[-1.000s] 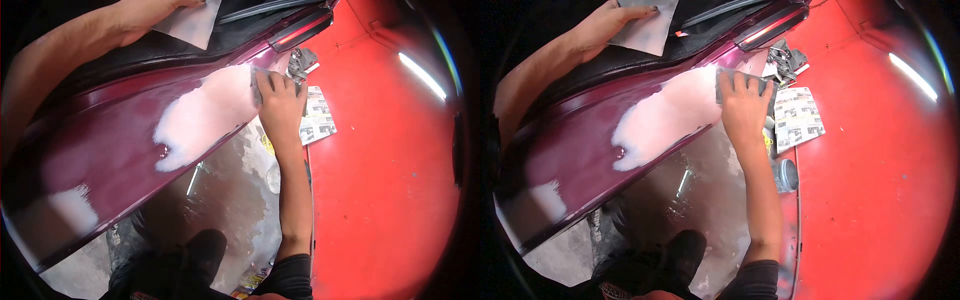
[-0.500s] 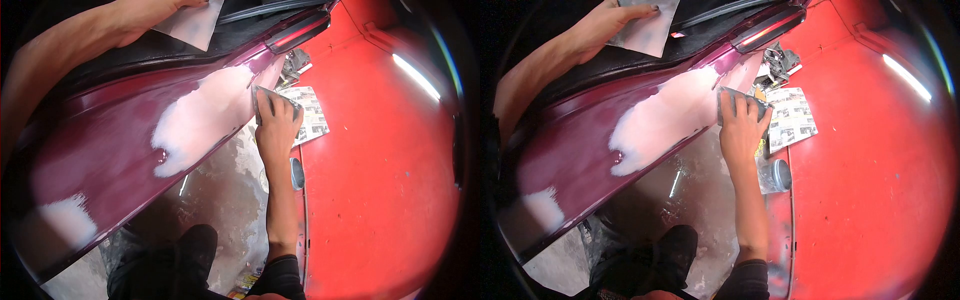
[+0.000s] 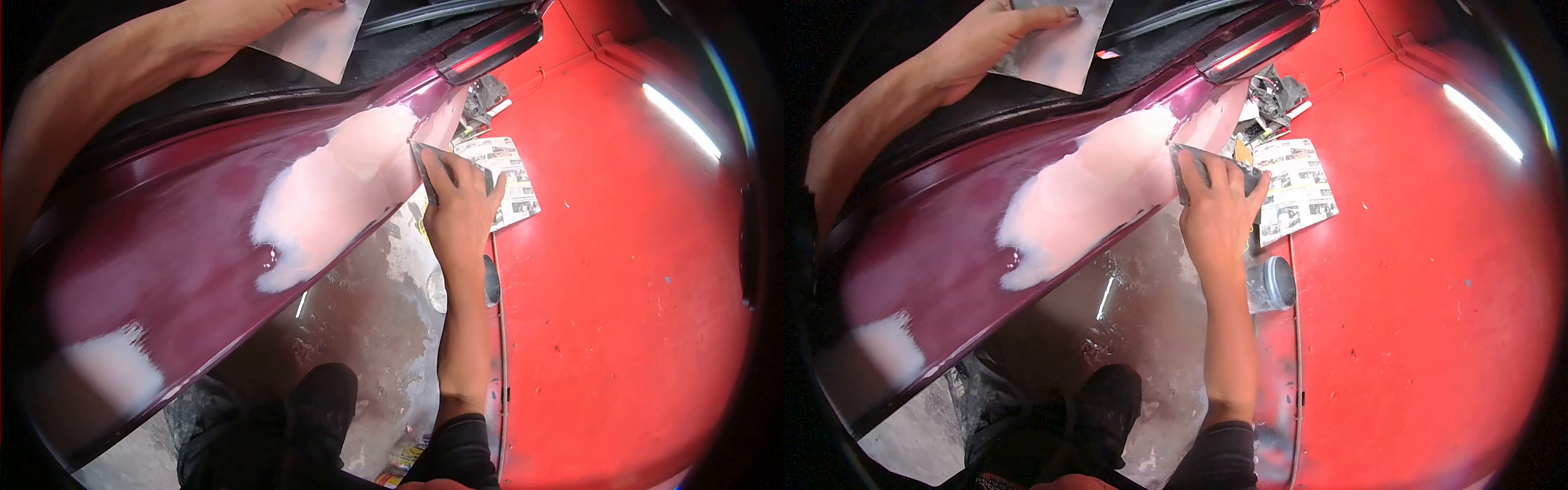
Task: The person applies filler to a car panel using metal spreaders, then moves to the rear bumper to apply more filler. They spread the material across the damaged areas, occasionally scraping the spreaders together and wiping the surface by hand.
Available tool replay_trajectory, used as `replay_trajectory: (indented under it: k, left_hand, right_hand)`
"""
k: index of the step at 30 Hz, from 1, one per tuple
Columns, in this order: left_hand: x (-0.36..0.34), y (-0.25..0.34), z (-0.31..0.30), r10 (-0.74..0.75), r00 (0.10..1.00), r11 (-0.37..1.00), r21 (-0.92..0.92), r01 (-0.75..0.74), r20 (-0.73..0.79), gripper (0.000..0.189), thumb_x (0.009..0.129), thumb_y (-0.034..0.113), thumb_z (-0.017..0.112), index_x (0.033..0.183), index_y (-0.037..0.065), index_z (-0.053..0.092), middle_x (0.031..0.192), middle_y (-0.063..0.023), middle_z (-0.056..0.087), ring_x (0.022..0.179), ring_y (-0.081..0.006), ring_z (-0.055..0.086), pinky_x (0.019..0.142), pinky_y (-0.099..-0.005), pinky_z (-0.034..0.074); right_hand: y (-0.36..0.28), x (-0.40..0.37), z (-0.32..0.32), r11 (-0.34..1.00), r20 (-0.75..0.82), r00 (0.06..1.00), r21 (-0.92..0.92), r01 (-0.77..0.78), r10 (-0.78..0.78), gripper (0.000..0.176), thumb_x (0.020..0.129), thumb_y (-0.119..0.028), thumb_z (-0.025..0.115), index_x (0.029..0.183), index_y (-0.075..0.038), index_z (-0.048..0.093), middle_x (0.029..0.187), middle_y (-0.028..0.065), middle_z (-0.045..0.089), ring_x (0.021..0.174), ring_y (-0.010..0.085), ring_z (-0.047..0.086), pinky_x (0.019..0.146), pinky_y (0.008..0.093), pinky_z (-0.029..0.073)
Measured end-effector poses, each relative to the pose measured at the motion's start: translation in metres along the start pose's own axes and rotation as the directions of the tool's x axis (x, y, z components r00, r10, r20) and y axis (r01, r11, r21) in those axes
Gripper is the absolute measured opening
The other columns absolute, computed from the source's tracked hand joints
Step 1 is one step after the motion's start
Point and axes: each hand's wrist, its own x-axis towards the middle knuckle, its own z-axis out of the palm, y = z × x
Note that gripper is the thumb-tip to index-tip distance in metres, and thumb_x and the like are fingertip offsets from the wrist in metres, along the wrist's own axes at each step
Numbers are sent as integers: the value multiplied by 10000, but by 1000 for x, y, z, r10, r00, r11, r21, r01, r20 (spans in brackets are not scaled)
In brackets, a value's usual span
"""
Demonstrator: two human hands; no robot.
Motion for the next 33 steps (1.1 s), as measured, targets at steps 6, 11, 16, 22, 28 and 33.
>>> replay_trajectory:
  k: [6, 11, 16, 22, 28, 33]
  left_hand:
    - [3, 0, 0, -13, 1000, 998, 55, 13, 7, 261, 934, 40, 642, 1172, -67, 653, 1077, -168, 720, 951, -256, 714, 858, -362, 573]
    - [4, -3, 0, -7, 1000, 999, 50, 8, -17, 252, 934, 46, 649, 1160, -65, 662, 1067, -163, 723, 951, -252, 714, 849, -361, 573]
    - [14, -8, -1, -46, 999, 997, 58, 47, -30, 262, 935, 48, 652, 1171, -65, 658, 1081, -165, 721, 963, -255, 711, 861, -363, 569]
    - [3, -4, -5, 0, 1000, 988, 153, -2, 14, 313, 929, 157, 670, 1166, -48, 669, 1061, -146, 725, 935, -223, 711, 862, -339, 559]
    - [19, -26, -25, 0, 996, 957, 289, -27, 93, 422, 932, 350, 675, 1112, -30, 711, 980, -109, 739, 851, -160, 714, 830, -296, 548]
    - [15, -26, -20, 49, 994, 966, 248, -72, 97, 416, 939, 345, 672, 1114, -30, 709, 980, -97, 738, 835, -156, 713, 817, -294, 553]
  right_hand:
    - [-13, 11, 14, 993, -46, 994, 57, -100, 102, 563, 799, 7, 639, 1331, -174, 617, 1215, 62, 616, 1127, 273, 588, 1086, 635, 347]
    - [-27, 4, 12, 995, 14, 994, 6, -104, 104, 491, 837, -32, 594, 1308, -169, 618, 1196, 67, 607, 1155, 285, 566, 1081, 628, 334]
    - [-29, -9, -6, 982, 139, 980, 100, -157, 143, 489, 847, -36, 566, 1312, -179, 614, 1197, 66, 600, 1169, 300, 560, 1086, 642, 313]
    - [-24, -6, 3, 957, 71, 966, 133, -258, 250, 529, 833, -16, 598, 1332, -194, 610, 1195, 39, 602, 1175, 277, 567, 1103, 625, 317]
    - [-37, 5, 12, 984, -12, 984, 17, -176, 177, 413, 862, -68, 557, 1261, -157, 612, 1159, 55, 605, 1147, 288, 576, 1086, 666, 307]
    - [-43, -5, -11, 969, 143, 973, 146, -202, 181, 446, 828, -47, 562, 1257, -153, 622, 1162, 61, 601, 1147, 281, 572, 1093, 678, 288]
